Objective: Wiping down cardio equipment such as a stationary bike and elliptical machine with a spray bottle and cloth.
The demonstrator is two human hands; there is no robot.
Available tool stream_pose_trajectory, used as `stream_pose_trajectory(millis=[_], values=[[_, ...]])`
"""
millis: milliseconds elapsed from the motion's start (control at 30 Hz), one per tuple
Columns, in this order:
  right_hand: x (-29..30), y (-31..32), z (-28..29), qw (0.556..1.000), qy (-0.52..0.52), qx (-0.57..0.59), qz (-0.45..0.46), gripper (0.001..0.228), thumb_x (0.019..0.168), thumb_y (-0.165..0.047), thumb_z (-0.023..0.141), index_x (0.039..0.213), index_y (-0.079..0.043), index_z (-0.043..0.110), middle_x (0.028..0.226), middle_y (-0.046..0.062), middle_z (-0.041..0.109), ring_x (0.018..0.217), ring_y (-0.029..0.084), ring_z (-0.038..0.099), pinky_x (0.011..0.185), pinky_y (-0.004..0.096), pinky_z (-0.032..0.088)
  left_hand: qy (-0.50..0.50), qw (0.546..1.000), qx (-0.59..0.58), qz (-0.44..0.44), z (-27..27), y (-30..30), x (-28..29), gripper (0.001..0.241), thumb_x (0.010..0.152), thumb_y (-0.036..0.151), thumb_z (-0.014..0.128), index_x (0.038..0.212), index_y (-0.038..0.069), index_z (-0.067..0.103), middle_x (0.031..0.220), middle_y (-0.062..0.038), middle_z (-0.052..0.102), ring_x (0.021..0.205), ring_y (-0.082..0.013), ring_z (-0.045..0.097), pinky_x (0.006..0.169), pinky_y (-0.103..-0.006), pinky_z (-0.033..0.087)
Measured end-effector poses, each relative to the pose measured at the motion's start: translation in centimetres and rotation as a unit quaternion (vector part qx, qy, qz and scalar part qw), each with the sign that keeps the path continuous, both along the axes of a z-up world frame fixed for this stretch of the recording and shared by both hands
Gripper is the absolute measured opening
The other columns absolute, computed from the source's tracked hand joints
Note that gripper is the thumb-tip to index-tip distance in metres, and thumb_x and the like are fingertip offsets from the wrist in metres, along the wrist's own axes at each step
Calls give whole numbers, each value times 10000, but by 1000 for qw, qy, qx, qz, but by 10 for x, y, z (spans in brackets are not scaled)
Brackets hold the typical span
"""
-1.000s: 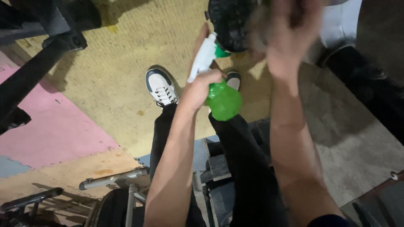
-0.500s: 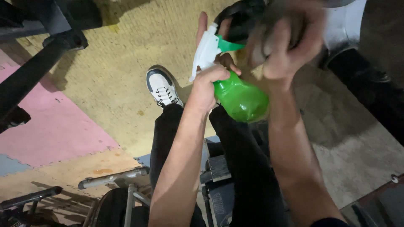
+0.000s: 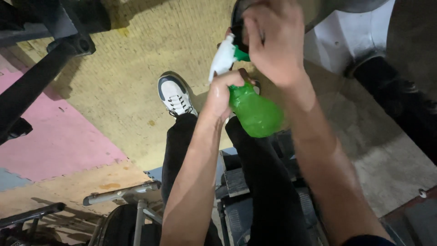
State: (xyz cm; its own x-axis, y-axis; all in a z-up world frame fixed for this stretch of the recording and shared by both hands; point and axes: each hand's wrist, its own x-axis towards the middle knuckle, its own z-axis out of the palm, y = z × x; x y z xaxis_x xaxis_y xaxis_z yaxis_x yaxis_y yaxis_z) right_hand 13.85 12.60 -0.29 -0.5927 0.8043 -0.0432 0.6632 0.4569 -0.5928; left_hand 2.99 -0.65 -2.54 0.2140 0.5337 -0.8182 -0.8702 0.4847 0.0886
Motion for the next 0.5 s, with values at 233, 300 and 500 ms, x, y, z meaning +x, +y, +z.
stream_pose_trajectory(millis=[233, 300, 500], values=[[10, 4, 6, 992, 54, 78, 85, 232, 977, -69, 710, 1205, -35, 688, 1263, 174, 593, 1129, 404, 575, 955, 514, 469, 38, 999, 27, -2, -14, -14, -3, 192, 768, 92, 603, 822, -77, 677, 819, -184, 689, 731, -263, 644, 688, -377, 554], [6, -3, -11, 985, -101, 132, -54, 217, 1030, -84, 697, 1246, -99, 722, 1224, 128, 627, 1133, 392, 569, 938, 514, 426, -47, 999, -2, -23, -14, -13, -5, 207, 744, 115, 586, 794, -61, 683, 791, -167, 686, 669, -250, 632, 616, -370, 536], [-24, -19, -1, 997, 64, -28, 30, 95, 1093, -98, 689, 1184, -76, 708, 1213, 109, 623, 1155, 326, 584, 1000, 427, 477, -17, 1000, -22, -14, -13, -26, -6, 147, 752, 69, 595, 789, -46, 679, 824, -149, 679, 678, -219, 624, 625, -358, 533]])
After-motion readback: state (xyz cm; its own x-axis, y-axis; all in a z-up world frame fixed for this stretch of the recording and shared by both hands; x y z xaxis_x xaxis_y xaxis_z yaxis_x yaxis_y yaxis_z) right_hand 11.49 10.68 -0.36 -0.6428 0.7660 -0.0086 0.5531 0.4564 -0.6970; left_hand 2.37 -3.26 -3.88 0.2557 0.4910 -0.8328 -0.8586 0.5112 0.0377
